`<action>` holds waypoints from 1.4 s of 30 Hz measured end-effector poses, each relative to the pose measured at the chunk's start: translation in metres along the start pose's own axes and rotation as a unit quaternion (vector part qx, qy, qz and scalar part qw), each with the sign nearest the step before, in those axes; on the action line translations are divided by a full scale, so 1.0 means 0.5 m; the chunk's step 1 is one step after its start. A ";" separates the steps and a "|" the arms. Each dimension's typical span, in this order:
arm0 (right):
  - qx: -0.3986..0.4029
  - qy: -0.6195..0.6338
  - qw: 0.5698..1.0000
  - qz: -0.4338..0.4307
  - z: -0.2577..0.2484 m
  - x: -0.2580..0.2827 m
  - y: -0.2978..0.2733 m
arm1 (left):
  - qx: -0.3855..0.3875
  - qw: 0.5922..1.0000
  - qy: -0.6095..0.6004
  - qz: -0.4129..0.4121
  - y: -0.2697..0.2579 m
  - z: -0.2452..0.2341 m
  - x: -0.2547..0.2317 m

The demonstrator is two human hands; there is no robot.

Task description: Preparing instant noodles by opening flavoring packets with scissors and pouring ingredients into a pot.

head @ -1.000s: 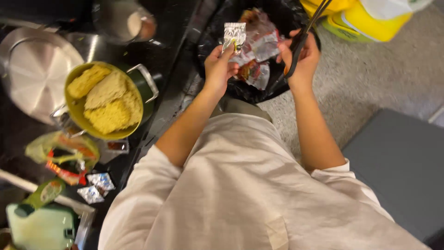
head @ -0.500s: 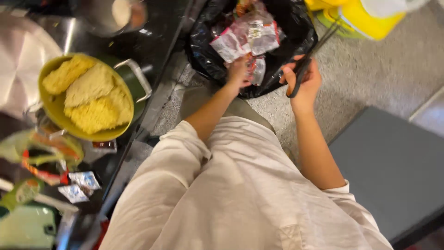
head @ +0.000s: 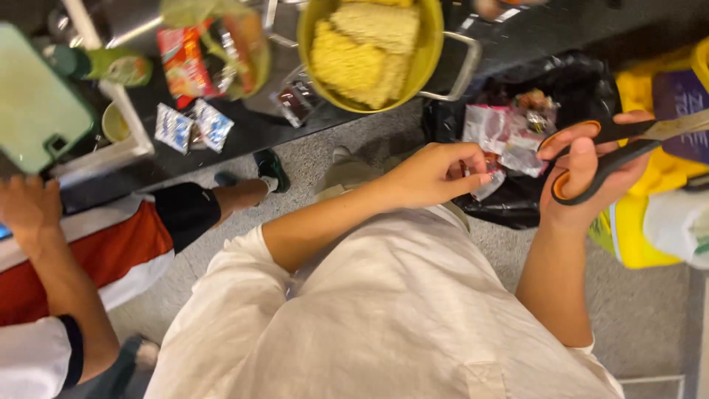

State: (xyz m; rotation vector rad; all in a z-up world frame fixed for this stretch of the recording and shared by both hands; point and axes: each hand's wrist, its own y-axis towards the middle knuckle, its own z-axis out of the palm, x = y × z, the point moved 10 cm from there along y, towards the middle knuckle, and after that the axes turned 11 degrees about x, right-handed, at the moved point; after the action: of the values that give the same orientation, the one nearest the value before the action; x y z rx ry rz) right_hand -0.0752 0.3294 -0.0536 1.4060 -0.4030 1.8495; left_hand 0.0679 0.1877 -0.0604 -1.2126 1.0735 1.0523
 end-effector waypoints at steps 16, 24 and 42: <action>0.187 0.000 0.978 0.091 0.464 -0.128 0.012 | -0.496 0.762 0.384 -0.160 -0.688 -0.455 0.093; 0.215 -0.013 0.967 0.139 0.575 -0.217 -0.050 | -0.488 0.733 0.386 -0.277 -0.819 -0.547 0.233; 0.239 -0.119 0.956 0.121 0.649 -0.213 -0.044 | -0.458 0.860 -0.166 0.149 -0.700 -0.446 0.193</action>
State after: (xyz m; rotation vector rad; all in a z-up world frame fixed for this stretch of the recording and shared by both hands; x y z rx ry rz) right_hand 0.1716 0.0924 -0.0447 1.9947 -0.2633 2.0705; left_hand 0.4165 -0.0538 -0.1040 -1.5217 0.4618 2.0718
